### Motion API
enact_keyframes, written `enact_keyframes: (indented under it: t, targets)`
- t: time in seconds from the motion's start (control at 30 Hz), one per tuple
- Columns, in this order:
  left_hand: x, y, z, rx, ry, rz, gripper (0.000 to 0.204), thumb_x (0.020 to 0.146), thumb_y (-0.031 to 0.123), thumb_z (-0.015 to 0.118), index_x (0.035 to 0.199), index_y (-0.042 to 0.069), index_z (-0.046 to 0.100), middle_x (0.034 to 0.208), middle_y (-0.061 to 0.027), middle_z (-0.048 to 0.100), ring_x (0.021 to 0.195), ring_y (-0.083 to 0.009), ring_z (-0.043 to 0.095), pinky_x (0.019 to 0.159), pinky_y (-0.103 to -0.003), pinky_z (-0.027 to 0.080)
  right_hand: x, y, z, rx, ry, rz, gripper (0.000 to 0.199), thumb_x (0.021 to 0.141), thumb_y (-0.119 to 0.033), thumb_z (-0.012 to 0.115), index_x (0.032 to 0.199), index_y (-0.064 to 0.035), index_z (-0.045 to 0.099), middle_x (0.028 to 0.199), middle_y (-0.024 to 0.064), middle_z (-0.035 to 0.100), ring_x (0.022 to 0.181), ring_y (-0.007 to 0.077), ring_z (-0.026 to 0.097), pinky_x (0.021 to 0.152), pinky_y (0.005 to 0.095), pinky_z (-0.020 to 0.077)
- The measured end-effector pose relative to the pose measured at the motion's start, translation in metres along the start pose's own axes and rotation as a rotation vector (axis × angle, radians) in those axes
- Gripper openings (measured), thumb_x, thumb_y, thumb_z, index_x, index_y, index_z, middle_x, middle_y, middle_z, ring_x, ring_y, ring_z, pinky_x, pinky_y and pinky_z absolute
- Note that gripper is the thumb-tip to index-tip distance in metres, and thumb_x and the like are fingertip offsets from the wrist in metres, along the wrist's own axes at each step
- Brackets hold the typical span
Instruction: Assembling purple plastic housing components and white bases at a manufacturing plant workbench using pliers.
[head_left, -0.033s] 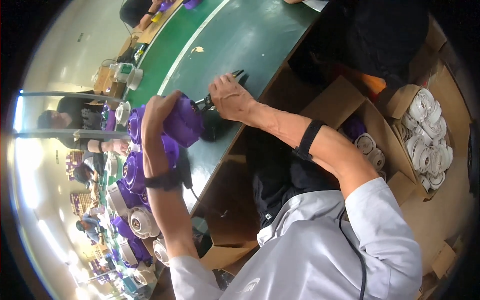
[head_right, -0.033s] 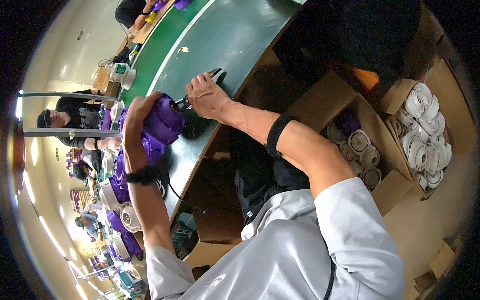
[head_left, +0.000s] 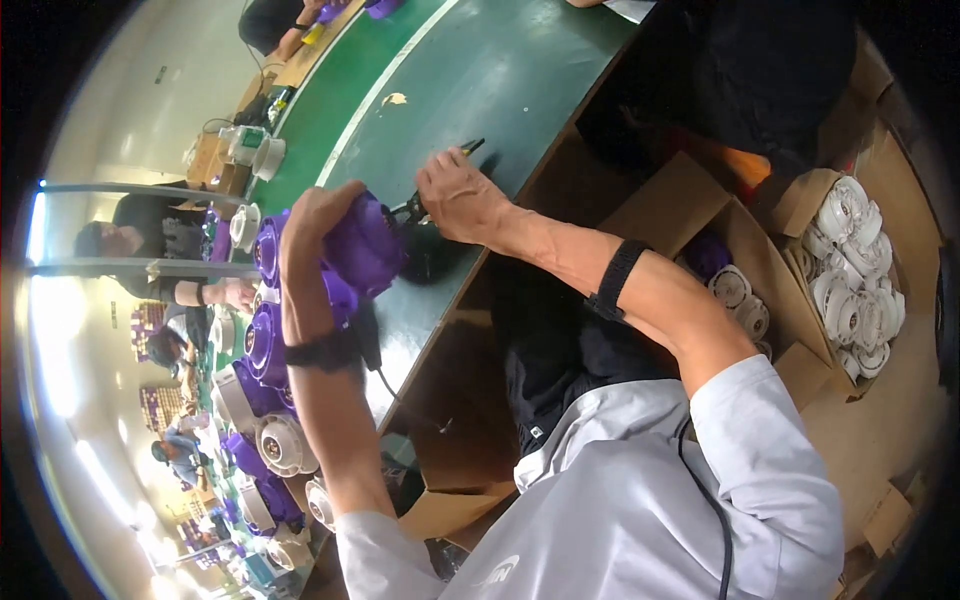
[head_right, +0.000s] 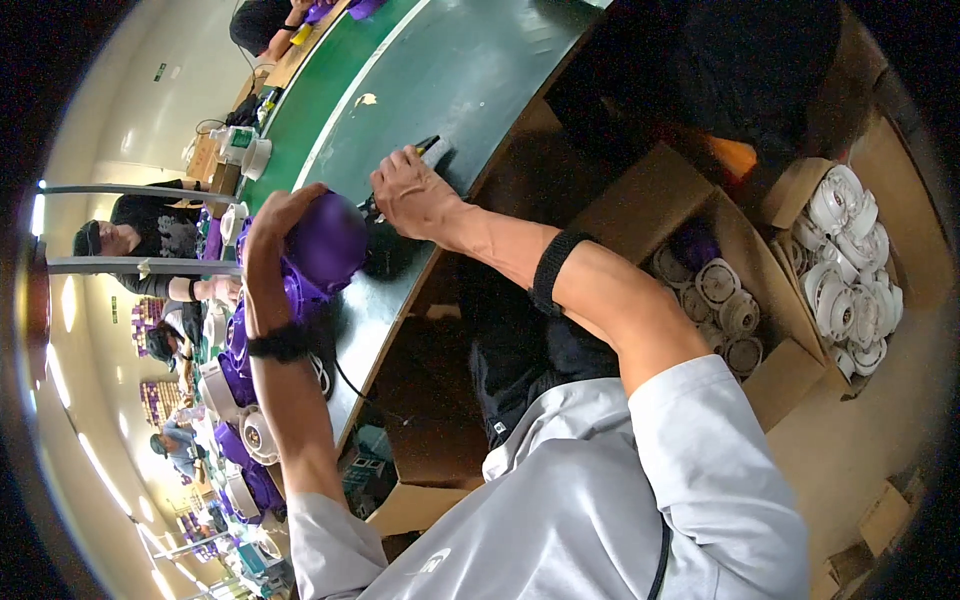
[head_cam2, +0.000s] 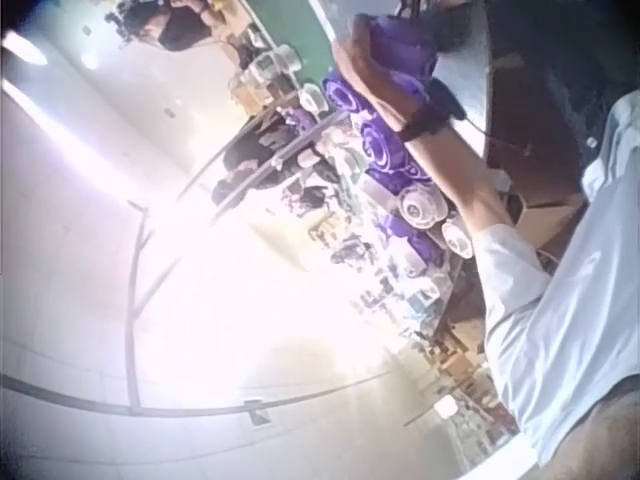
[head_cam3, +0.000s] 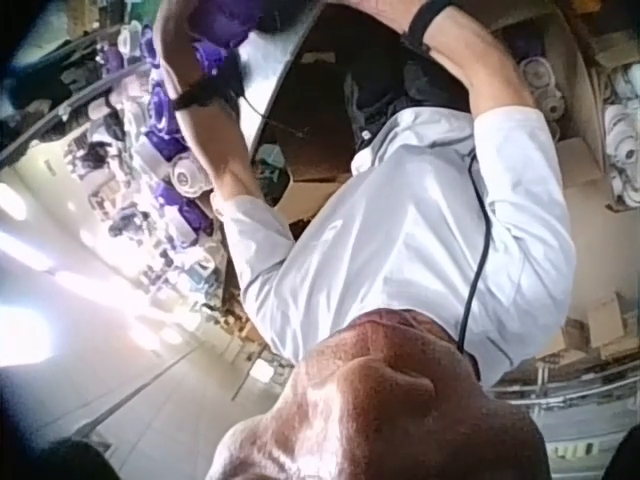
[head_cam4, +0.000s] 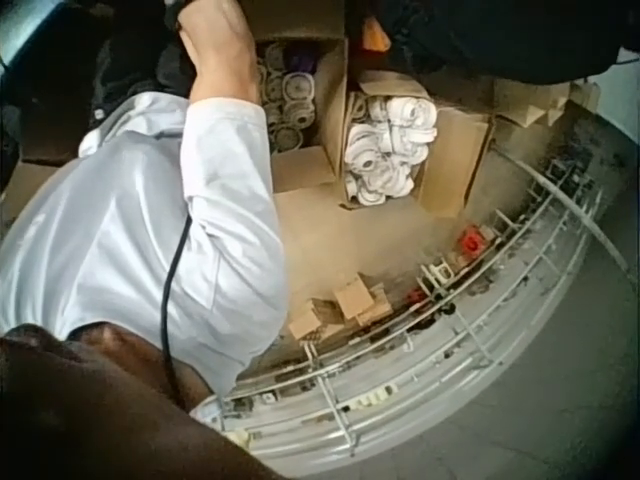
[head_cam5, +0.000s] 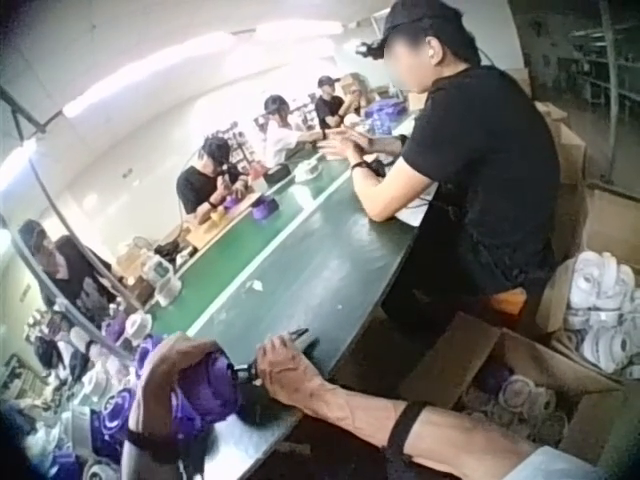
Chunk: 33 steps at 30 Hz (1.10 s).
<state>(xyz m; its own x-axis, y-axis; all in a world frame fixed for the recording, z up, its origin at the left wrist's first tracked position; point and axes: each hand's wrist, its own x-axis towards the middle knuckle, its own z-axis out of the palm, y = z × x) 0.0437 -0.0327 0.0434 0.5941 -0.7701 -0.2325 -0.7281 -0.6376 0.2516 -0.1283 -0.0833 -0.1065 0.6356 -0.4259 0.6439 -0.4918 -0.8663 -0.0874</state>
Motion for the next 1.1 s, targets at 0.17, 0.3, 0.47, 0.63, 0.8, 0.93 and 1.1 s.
enact_keyframes:
  t: [0.17,0.3,0.47,0.63,0.8,0.93,1.1]
  targets:
    - [0.007,0.002,-0.007,0.128,-0.178,0.371,0.025,0.089,0.012,0.052,0.107,0.004,0.068,0.103,-0.0072,0.068,0.089,-0.0153,0.064,0.082,-0.029,0.049,-0.001,0.003,0.004,0.126,0.033,0.009,0.019,0.077,-0.014,0.051,0.087,0.0014,0.057,0.081,0.0171,0.057,0.082,0.0276,0.054,0.082,0.0405,0.0385]
    - [0.023,-0.019,-0.010,-0.203,-0.221,0.434,0.037,0.093,0.029,0.053,0.110,-0.001,0.066,0.106,-0.0127,0.067,0.094,-0.0181,0.063,0.083,-0.030,0.048,0.002,-0.004,0.001,0.144,-0.022,0.022,0.019,0.074,-0.013,0.053,0.086,0.0004,0.058,0.082,0.0168,0.058,0.082,0.0283,0.055,0.081,0.0400,0.0392]
    - [0.012,-0.011,-0.010,-0.041,-0.007,0.099,0.090,0.081,0.073,0.049,0.104,-0.013,0.063,0.094,-0.0211,0.063,0.089,-0.0242,0.060,0.079,-0.033,0.047,0.001,0.001,0.004,0.191,-0.009,0.069,0.021,0.072,-0.013,0.055,0.088,0.0011,0.059,0.083,0.0166,0.058,0.084,0.0280,0.055,0.081,0.0397,0.0403]
    - [-0.062,-0.047,0.060,-0.314,0.664,0.237,0.088,0.081,0.053,0.069,0.135,-0.009,0.035,0.120,-0.0318,0.056,0.113,-0.0352,0.058,0.096,-0.040,0.045,0.006,-0.002,0.001,0.108,-0.151,0.100,0.027,0.074,-0.014,0.056,0.095,0.0025,0.057,0.093,0.0177,0.057,0.090,0.0276,0.054,0.084,0.0395,0.0412]
    - [-0.082,-0.023,0.087,-0.416,0.852,0.267,0.064,0.080,0.040,0.070,0.116,-0.008,0.047,0.099,-0.0332,0.062,0.093,-0.0395,0.064,0.086,-0.045,0.049,0.004,0.002,-0.002,0.118,-0.138,0.076,0.029,0.074,-0.015,0.056,0.097,0.0029,0.056,0.094,0.0175,0.057,0.092,0.0274,0.054,0.085,0.0398,0.0412]
    - [-0.081,-0.013,0.071,-0.331,0.757,0.255,0.066,0.080,0.044,0.067,0.115,-0.009,0.049,0.099,-0.0333,0.061,0.093,-0.0428,0.063,0.084,-0.047,0.047,0.001,0.001,0.001,0.110,-0.085,0.139,0.027,0.066,-0.009,0.058,0.090,0.0027,0.056,0.088,0.0184,0.058,0.089,0.0310,0.056,0.087,0.0397,0.0417]
    - [-0.047,-0.012,0.033,-0.088,0.446,0.159,0.058,0.077,0.041,0.064,0.103,-0.010,0.057,0.091,-0.0306,0.065,0.086,-0.0403,0.065,0.080,-0.043,0.049,-0.002,0.003,0.005,0.060,-0.017,0.118,0.022,0.067,-0.009,0.056,0.087,0.0019,0.057,0.084,0.0182,0.057,0.085,0.0307,0.055,0.086,0.0395,0.0414]
